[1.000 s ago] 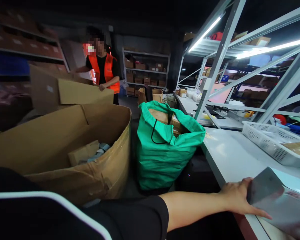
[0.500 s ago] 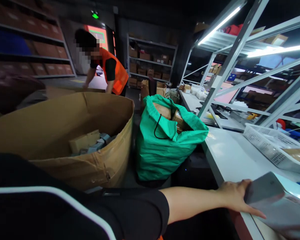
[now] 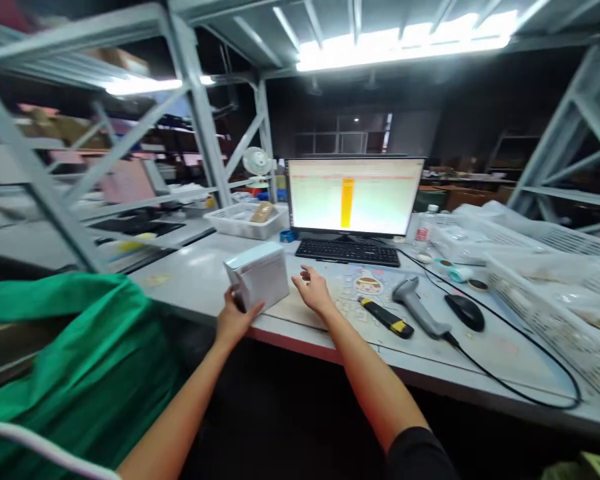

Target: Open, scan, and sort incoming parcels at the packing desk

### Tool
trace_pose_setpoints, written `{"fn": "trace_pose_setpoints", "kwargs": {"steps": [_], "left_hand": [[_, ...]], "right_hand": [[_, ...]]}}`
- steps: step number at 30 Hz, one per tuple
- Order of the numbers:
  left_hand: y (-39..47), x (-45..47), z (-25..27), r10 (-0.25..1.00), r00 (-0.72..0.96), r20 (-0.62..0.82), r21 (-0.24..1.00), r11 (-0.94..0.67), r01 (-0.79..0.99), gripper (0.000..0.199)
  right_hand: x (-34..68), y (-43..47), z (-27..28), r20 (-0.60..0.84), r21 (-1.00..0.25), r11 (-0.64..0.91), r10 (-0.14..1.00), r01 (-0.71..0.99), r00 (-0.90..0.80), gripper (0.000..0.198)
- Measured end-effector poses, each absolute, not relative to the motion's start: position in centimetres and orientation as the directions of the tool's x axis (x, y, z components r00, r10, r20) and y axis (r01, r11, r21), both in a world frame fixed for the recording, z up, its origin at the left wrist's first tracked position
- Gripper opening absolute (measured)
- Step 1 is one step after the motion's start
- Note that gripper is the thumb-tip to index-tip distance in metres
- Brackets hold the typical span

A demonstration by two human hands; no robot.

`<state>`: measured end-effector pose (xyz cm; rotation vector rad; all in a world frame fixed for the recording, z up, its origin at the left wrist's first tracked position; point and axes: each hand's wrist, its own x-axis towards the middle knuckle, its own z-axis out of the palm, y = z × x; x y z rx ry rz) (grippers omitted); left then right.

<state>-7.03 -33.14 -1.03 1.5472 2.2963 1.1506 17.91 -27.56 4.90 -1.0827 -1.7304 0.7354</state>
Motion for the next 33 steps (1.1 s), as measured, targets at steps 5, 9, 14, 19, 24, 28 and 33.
{"fn": "trace_pose_setpoints", "kwargs": {"steps": [5,9,14,19,24,28,33], "left_hand": [[-32.5,-7.7,-0.6,0.890,-0.387,0.244,0.684,0.125,0.719,0.092],[-29.9,-5.0,0.3,0.940,-0.229,0.254,0.777,-0.058,0.627,0.098],[-25.8,1.1,0.6,0.970,-0.027,0.244,0.885,-0.211,0.414,0.102],[-24.3,2.7,-0.7,0.979,0.058,0.193,0.939,-0.202,0.280,0.107],[-25.2,2.2,-1.1,0.974,0.095,0.207,0.933,-0.226,0.279,0.112],[-25.5,2.3,-0.7,0.975,0.095,0.199,0.921,-0.219,0.322,0.110],[-25.7,2.4,-0.5,0.975,0.097,0.198,0.905,-0.220,0.365,0.111]], "right_hand": [[32.1,-28.6,4.6,0.491,-0.692,0.325,0.866,0.645,0.090,0.047],[41.9,-31.0,3.7,0.386,-0.504,-0.112,0.858,0.856,0.340,0.054],[43.4,-31.8,1.8,0.146,-0.291,-0.315,0.919,0.903,0.367,0.066],[41.6,-31.3,1.8,0.045,-0.161,-0.343,0.934,0.925,0.354,0.066],[40.7,-30.9,2.5,0.098,-0.085,-0.342,0.932,0.936,0.349,0.048],[40.6,-31.9,5.4,0.099,-0.285,-0.272,0.945,0.919,0.311,0.046],[38.6,-36.5,12.1,0.162,-0.637,0.165,0.984,0.753,-0.079,0.049]]}}
